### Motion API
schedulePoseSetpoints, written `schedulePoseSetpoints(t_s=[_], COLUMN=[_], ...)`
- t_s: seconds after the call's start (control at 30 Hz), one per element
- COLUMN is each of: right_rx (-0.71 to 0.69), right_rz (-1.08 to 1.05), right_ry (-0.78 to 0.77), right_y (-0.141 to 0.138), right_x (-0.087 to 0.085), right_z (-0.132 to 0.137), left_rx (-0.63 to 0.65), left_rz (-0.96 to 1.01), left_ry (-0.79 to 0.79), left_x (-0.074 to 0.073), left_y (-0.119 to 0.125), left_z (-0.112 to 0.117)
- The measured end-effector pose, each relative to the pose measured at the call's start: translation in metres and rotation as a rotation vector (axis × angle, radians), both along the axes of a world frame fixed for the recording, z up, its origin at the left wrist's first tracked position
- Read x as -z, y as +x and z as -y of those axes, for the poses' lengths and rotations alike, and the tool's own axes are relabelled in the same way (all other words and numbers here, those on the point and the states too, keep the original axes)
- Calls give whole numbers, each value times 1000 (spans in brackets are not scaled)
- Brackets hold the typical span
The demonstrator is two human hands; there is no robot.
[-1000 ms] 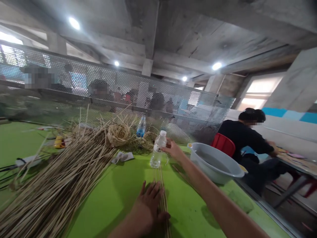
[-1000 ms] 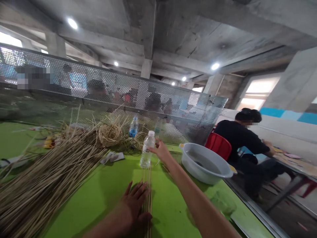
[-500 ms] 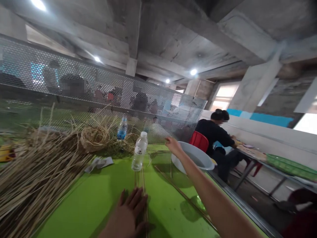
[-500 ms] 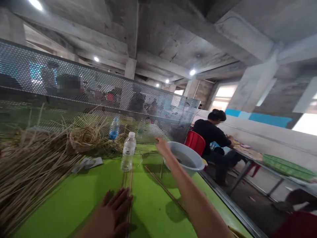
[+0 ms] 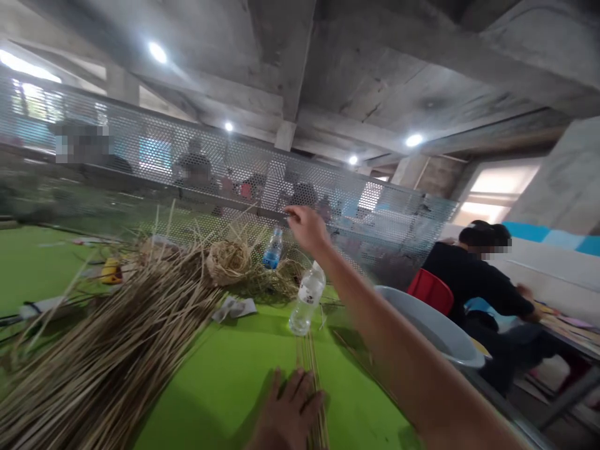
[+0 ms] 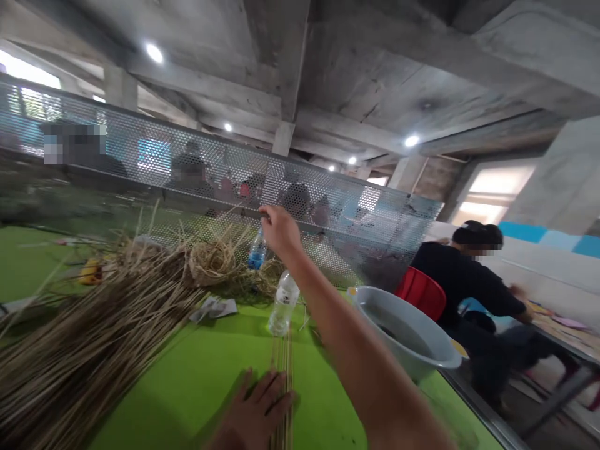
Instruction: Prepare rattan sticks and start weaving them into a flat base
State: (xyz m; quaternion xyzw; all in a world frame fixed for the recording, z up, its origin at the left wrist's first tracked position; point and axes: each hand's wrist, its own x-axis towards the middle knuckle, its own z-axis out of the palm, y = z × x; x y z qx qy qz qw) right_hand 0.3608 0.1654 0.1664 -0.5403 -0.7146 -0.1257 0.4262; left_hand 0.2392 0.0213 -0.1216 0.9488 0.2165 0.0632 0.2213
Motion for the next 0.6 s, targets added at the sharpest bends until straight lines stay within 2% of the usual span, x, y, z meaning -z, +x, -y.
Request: schedulePoseSetpoints(t_s=[0.07,0.13,0.27,0.43,0.6], right_rx=[57,143,286,385,444], right_rz=[46,70,120,202,241], right_ry=[-87,-178,-310,-369,-371], right_y=[-23,-33,-27,-9,-3], right_x=[8,19,43,66,72], right_z=[-29,-56,-94,-118,-131], left_rx=[8,-12,-61,-59,-56], left_rz=[-9,24,105,134,92], left_ry=[-11,-16,-30,-99,-133], left_x=[5,5,-2,-3,-12], left_y=[3,3,1,2,1], left_z=[-1,1,8,9,11])
